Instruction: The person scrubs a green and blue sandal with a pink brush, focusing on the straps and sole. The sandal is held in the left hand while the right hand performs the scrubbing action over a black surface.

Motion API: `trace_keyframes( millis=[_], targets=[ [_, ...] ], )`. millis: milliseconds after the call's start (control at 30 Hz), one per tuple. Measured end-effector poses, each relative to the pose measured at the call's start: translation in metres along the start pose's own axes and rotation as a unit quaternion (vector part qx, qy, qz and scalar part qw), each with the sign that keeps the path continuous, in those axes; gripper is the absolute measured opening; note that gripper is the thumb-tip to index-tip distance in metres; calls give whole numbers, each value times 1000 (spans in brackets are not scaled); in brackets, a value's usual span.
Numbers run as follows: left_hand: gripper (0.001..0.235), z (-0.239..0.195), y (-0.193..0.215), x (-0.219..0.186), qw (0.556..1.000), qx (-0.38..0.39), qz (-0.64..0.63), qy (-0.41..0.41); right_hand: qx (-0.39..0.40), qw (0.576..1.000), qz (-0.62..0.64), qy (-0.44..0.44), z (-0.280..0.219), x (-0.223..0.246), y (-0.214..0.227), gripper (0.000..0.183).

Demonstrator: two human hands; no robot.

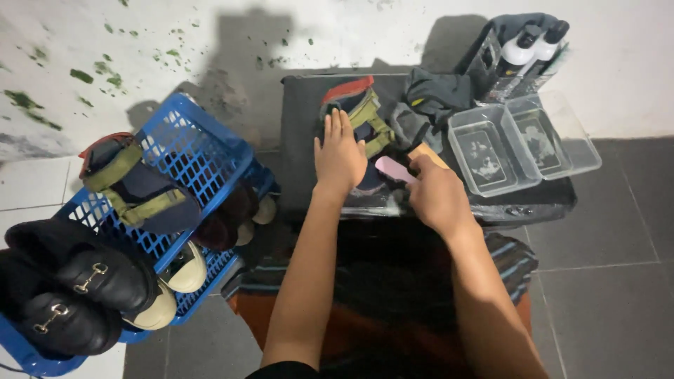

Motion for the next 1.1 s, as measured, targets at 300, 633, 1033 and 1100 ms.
trace_keyframes(
  millis=[300, 633, 1033, 1100],
  targets=[
    [64, 10, -6, 11, 999, 2, 37, -18, -24, 999, 41, 7, 10, 2, -18, 26],
    [47, 23, -7, 14, 993, -116, 25, 9, -43, 998, 47, 27, 3, 1, -10, 25],
    [31, 15, 6, 27, 981, -181, -34, -61, 12, 998, 53, 44, 15, -4, -23, 26],
    [28, 18, 6, 28, 980, -181, -28, -70, 2, 997, 71, 27, 16, -6, -7, 26]
  ],
)
Point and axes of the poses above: each hand's wrist, its own z-axis towards the middle knuckle, its own y-axis out of the back of the hand, x = y × z, the point moved 3 cm from there along z, towards the middle knuckle, and after that the axes turned 5 degrees about -y, right-handed, at the moved point
